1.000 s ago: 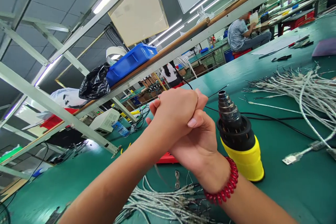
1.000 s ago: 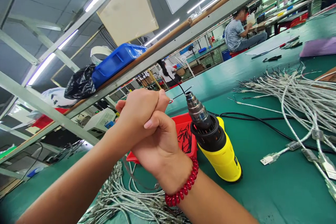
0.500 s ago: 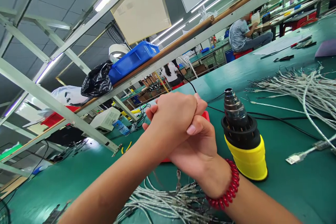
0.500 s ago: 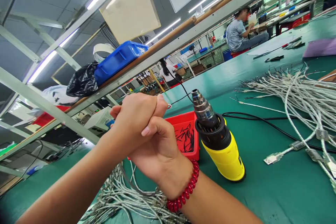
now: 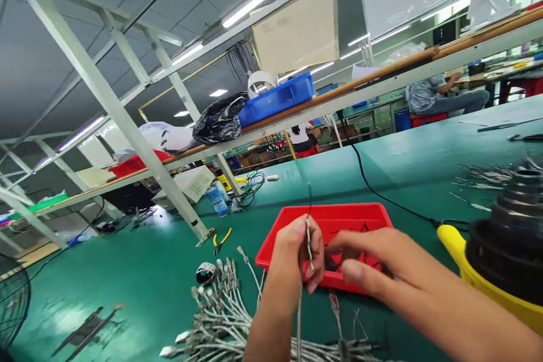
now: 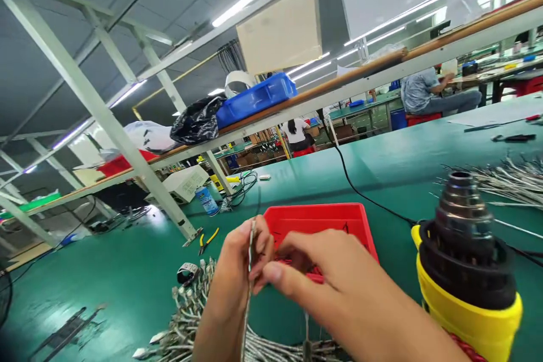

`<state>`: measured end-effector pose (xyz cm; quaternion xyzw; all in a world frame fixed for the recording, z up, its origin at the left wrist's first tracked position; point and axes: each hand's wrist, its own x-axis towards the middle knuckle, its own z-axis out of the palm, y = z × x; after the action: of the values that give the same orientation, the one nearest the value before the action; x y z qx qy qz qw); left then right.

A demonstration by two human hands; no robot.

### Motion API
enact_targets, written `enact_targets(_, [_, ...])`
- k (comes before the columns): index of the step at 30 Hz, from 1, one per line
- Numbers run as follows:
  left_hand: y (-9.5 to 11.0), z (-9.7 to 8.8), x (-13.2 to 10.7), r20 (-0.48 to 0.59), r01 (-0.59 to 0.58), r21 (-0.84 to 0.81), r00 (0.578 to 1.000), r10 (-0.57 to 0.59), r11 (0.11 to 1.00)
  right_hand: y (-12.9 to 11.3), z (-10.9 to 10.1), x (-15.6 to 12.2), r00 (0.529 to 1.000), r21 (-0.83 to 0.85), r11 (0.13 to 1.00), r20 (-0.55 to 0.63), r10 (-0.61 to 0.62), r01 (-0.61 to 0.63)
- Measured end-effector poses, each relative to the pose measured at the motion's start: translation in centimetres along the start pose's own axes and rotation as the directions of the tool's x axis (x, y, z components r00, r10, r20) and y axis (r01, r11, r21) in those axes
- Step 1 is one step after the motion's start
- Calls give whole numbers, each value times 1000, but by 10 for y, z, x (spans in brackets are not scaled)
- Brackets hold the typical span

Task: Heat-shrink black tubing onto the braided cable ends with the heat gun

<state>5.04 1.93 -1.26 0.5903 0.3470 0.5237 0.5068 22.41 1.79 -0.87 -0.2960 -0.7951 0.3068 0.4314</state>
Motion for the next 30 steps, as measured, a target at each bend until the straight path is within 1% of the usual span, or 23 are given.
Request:
enact_targets(2, [-3, -4, 3, 20, 61, 96, 998, -63, 994, 1, 7, 3, 993, 16, 996, -75, 92, -91])
enact_targets(4, [-1, -3, 2, 40, 56, 213, 997, -66, 976, 4, 16, 8, 976, 48, 988, -153, 155, -150])
enact_targets(6, [1, -2, -1, 36, -39, 354, 999, 28, 935, 8, 24, 13, 969, 146, 978, -174, 174, -149])
enact_targets(7, [2, -1, -3, 41, -103, 436, 995, 94, 894, 10, 27, 14, 971, 211, 967, -161, 179, -143])
enact_targets(9, [3, -2, -7, 79, -227, 578, 972, 223, 784, 12, 31, 15, 973, 323, 935, -126, 193, -144])
enact_targets(11, [4, -4, -9, 132, -299, 644, 950, 283, 704, 11, 32, 14, 974, 364, 921, -119, 192, -138])
enact_targets(13, [5, -7, -10, 170, -337, 645, 938, 301, 685, 9, 31, 12, 971, 353, 929, -160, 178, -112])
enact_targets(16, [7, -10, -11, 196, -352, 595, 935, 295, 723, 9, 31, 12, 964, 354, 933, -220, 152, -66])
enact_targets(18, [8, -11, -11, 212, -310, 528, 950, 231, 790, 12, 31, 14, 958, 429, 902, -241, 153, -36])
enact_targets(20, [7, -12, -10, 265, -245, 408, 954, 143, 880, 15, 31, 16, 959, 542, 840, -234, 163, -11])
enact_targets(22, [4, -13, -8, 343, -190, 263, 935, 92, 946, 17, 31, 16, 965, 627, 779, -214, 153, 15])
enact_targets(23, [2, -13, -6, 373, -176, 210, 924, 88, 962, 18, 31, 15, 966, 642, 766, -214, 143, 29])
enact_targets(25, [-2, -13, -4, 389, -192, 176, 915, 111, 965, 19, 29, 14, 966, 636, 770, -230, 115, 59])
enact_targets(27, [-5, -13, -2, 374, -245, 210, 915, 154, 946, 20, 27, 13, 971, 641, 764, -222, 93, 73])
enact_targets(30, [-7, -12, -2, 348, -351, 293, 905, 243, 890, 24, 24, 15, 977, 687, 723, -191, 90, 68])
